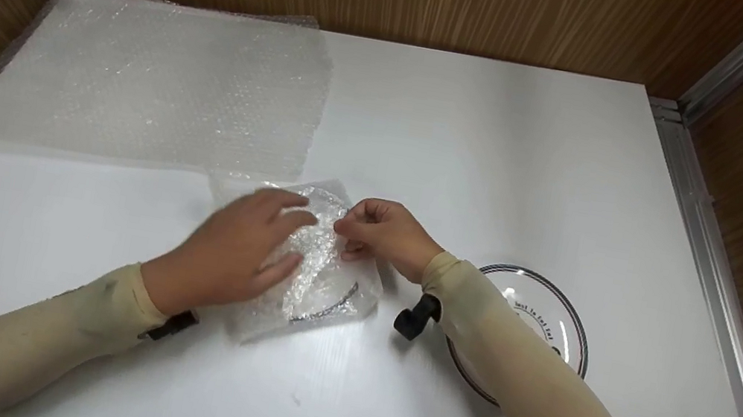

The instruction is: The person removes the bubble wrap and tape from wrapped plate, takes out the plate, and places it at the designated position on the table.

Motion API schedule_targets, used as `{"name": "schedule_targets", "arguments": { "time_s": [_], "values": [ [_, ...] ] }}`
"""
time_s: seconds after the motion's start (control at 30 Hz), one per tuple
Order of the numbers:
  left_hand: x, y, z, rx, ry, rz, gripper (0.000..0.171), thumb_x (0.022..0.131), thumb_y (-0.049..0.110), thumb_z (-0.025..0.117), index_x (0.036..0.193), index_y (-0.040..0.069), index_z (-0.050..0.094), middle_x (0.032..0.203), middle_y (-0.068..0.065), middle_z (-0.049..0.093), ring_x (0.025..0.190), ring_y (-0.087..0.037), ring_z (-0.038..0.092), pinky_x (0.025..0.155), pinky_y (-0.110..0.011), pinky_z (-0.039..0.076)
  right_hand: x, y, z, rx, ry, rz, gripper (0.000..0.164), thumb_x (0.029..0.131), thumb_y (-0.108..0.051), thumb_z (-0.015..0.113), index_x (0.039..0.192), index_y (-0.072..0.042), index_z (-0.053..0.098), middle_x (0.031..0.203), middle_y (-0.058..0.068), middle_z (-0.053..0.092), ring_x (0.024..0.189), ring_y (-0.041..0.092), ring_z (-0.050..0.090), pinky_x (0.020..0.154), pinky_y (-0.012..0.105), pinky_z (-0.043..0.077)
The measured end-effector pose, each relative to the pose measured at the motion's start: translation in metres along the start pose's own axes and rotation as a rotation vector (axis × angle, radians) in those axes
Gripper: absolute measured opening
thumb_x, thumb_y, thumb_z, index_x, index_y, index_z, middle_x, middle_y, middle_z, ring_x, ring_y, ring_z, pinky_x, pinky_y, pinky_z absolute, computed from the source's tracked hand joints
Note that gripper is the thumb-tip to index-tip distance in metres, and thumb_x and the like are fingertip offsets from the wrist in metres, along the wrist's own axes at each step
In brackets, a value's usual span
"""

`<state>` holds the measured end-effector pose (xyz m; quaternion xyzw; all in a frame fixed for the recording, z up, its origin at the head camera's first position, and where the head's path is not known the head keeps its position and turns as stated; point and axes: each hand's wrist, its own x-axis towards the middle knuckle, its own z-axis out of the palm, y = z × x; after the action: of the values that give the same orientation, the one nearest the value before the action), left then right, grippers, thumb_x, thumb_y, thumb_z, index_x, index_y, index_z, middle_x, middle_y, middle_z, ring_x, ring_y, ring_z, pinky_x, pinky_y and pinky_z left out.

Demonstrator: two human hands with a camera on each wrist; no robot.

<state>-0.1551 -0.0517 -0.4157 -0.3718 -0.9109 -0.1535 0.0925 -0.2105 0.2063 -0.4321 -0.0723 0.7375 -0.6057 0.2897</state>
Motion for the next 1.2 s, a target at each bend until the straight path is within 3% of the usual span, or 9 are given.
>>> {"name": "schedule_targets", "arguments": {
  "time_s": [0.13,0.2,0.33,0.5,0.63,0.8,0.97,1.07,1.2],
  "values": [
    [0.001,0.0,0.02,-0.023,-0.298,0.013,0.078,0.106,0.053,0.047,0.166,0.012,0.018,0.172,-0.017,0.014,0.159,-0.031,0.014,0.128,-0.042,0.013,0.0,-0.001,0.001,0.034,0.035,0.092,0.017,0.101,-0.014,0.063,0.086,-0.007,0.061,0.074,0.0,0.056,0.068,0.012,0.06,0.068,0.026,0.058],
    [0.001,-0.01,0.026,-0.018,-0.369,0.05,0.08,0.107,0.055,0.043,0.167,0.011,0.012,0.173,-0.014,0.004,0.16,-0.028,0.002,0.128,-0.039,0.004,0.0,-0.002,0.001,0.012,0.054,0.145,0.02,0.101,-0.015,0.065,0.083,-0.007,0.061,0.069,-0.001,0.054,0.061,0.01,0.058,0.061,0.023,0.055],
    [-0.002,-0.028,0.028,-0.062,-0.432,0.165,0.077,0.109,0.054,0.036,0.167,0.013,0.008,0.174,-0.011,-0.002,0.16,-0.023,-0.006,0.128,-0.036,-0.001,-0.003,-0.005,0.002,-0.147,0.065,0.213,0.024,0.098,-0.021,0.07,0.081,-0.007,0.062,0.062,-0.003,0.055,0.054,0.008,0.055,0.054,0.021,0.051],
    [-0.006,-0.037,0.025,-0.152,-0.468,0.239,0.07,0.11,0.052,0.033,0.167,0.019,0.01,0.174,-0.008,-0.002,0.159,-0.019,-0.007,0.127,-0.034,-0.002,-0.009,-0.012,0.0,-0.507,0.066,0.205,0.036,0.096,-0.036,0.073,0.076,-0.01,0.06,0.057,-0.004,0.052,0.052,0.008,0.048,0.052,0.024,0.042],
    [-0.012,-0.029,0.018,-0.115,-0.473,0.191,0.068,0.109,0.048,0.043,0.167,0.022,0.018,0.174,-0.006,0.002,0.16,-0.019,-0.002,0.128,-0.035,0.002,-0.011,-0.015,-0.004,-0.706,0.033,0.221,0.044,0.095,-0.048,0.071,0.072,-0.013,0.058,0.058,-0.004,0.053,0.054,0.01,0.047,0.054,0.026,0.04],
    [-0.018,0.004,0.007,0.062,-0.338,0.06,0.065,0.099,0.04,0.069,0.156,0.019,0.047,0.163,-0.017,0.034,0.145,-0.035,0.037,0.116,-0.047,0.038,-0.004,-0.02,-0.009,-0.687,-0.108,0.244,0.035,0.098,-0.042,0.069,0.081,-0.011,0.07,0.068,-0.004,0.06,0.063,0.01,0.053,0.059,0.026,0.043],
    [-0.019,0.021,0.002,0.084,-0.324,-0.02,0.06,0.095,0.034,0.074,0.15,0.019,0.054,0.146,-0.019,0.05,0.128,-0.038,0.05,0.094,-0.05,0.052,-0.004,-0.024,-0.02,-0.598,-0.225,0.286,0.021,0.102,-0.025,0.065,0.103,-0.008,0.078,0.085,0.002,0.076,0.074,0.011,0.065,0.066,0.025,0.05],
    [-0.017,0.017,0.001,0.072,-0.331,-0.002,0.058,0.093,0.032,0.076,0.148,0.023,0.057,0.14,-0.016,0.055,0.124,-0.036,0.053,0.09,-0.048,0.053,-0.013,-0.032,-0.018,-0.804,-0.163,0.186,0.021,0.102,-0.019,0.061,0.103,-0.007,0.079,0.087,0.004,0.076,0.078,0.016,0.066,0.07,0.031,0.051],
    [-0.014,0.011,0.001,0.079,-0.315,0.039,0.056,0.091,0.034,0.078,0.144,0.025,0.061,0.137,-0.014,0.058,0.125,-0.036,0.053,0.096,-0.051,0.05,-0.025,-0.049,0.004,-1.128,0.056,-0.002,0.022,0.101,-0.02,0.06,0.102,-0.008,0.078,0.093,0.006,0.075,0.087,0.026,0.069,0.077,0.046,0.055]
  ]
}}
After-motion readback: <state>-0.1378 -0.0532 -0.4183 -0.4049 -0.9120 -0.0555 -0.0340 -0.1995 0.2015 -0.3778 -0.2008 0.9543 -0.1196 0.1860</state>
